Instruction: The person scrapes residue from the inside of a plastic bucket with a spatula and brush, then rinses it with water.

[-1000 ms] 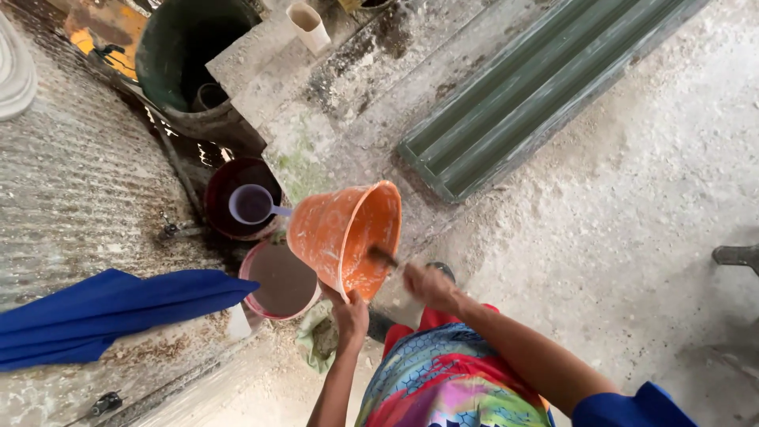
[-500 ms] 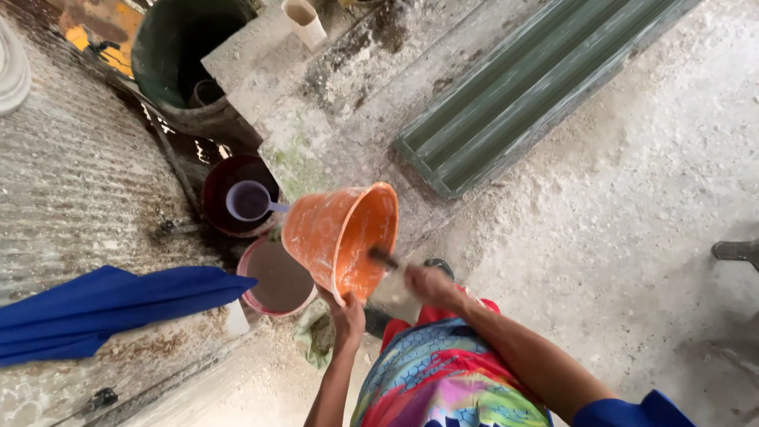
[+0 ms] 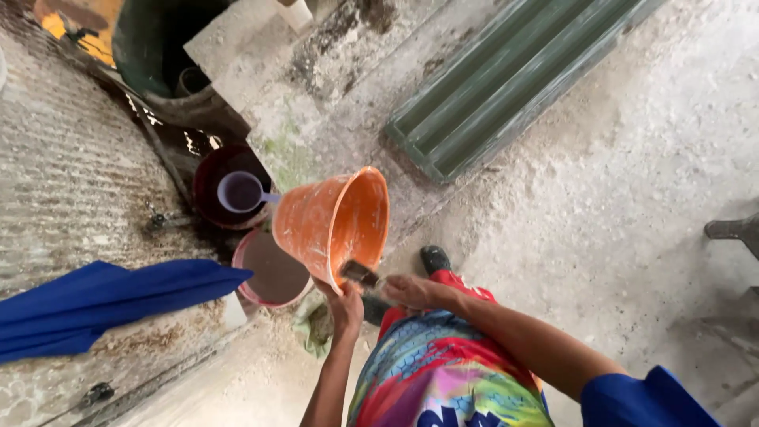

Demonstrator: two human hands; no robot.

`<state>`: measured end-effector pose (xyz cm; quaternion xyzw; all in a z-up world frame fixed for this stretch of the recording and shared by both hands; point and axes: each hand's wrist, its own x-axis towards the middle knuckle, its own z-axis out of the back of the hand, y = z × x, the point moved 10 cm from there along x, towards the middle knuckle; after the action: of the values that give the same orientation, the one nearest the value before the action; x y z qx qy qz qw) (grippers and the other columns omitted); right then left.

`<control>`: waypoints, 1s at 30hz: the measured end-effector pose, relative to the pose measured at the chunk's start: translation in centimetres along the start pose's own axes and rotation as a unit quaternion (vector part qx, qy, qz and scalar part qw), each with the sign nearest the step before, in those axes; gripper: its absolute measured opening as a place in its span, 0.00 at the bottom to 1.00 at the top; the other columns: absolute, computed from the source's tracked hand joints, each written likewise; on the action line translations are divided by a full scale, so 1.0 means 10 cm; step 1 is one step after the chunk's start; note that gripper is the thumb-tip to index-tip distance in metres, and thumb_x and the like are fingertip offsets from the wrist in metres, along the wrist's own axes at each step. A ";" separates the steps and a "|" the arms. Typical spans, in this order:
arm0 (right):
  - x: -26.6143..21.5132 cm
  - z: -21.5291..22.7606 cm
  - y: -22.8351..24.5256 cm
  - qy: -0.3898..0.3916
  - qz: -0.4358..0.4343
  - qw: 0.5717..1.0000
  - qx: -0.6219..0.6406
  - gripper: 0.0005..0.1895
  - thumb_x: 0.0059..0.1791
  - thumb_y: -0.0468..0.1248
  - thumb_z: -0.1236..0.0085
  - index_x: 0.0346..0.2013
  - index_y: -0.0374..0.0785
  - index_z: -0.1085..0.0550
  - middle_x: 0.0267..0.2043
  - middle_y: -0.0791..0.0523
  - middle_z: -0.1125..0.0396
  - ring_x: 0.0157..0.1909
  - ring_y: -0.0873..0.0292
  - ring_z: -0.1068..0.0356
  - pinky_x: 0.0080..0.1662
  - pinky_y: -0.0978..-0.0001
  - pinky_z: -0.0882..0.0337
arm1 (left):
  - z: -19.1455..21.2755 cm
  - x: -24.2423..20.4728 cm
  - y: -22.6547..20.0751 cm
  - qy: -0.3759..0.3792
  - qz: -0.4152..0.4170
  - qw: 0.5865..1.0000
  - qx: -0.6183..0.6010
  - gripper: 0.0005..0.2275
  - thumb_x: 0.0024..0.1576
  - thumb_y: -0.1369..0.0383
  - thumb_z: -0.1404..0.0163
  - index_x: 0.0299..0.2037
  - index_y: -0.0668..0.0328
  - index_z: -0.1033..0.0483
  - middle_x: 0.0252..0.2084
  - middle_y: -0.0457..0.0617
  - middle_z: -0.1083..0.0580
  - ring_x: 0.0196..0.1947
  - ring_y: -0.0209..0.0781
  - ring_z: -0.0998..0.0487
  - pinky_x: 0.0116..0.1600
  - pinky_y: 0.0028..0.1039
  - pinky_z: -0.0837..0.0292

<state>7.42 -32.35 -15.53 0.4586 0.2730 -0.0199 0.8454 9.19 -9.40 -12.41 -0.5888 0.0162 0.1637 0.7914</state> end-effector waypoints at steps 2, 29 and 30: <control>0.07 -0.19 0.11 0.141 0.026 0.977 0.157 0.15 0.58 0.47 0.52 0.39 0.38 0.30 0.29 0.47 0.31 0.28 0.49 0.28 0.29 0.56 0.28 | -0.01 0.05 -0.25 -0.011 -0.052 0.998 0.023 0.41 0.56 0.76 0.59 0.75 0.61 0.78 0.68 0.75 0.41 0.61 0.69 0.31 0.57 0.49 0.31; 0.39 0.35 -0.29 -0.112 -0.042 0.982 -0.143 0.14 0.58 0.48 0.55 0.53 0.48 0.26 0.32 0.53 0.26 0.30 0.55 0.27 0.32 0.60 0.32 | -0.22 -0.28 -1.72 0.067 -0.089 0.989 0.094 0.49 0.53 0.63 0.44 0.74 0.66 0.74 0.66 0.81 0.41 0.56 0.65 0.26 0.53 0.45 0.24; 0.59 -0.44 -0.67 0.046 0.007 0.990 0.135 0.16 0.59 0.47 0.54 0.58 0.47 0.27 0.33 0.58 0.32 0.29 0.59 0.33 0.29 0.63 0.36 | -0.24 -0.21 -1.49 0.050 -0.078 0.989 0.116 0.49 0.54 0.66 0.47 0.75 0.64 0.77 0.61 0.80 0.36 0.52 0.65 0.24 0.50 0.45 0.24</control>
<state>8.55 -31.46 -25.38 0.5708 0.3035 -0.0295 0.7624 11.72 -15.88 1.15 -0.5000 0.0290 0.0690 0.8628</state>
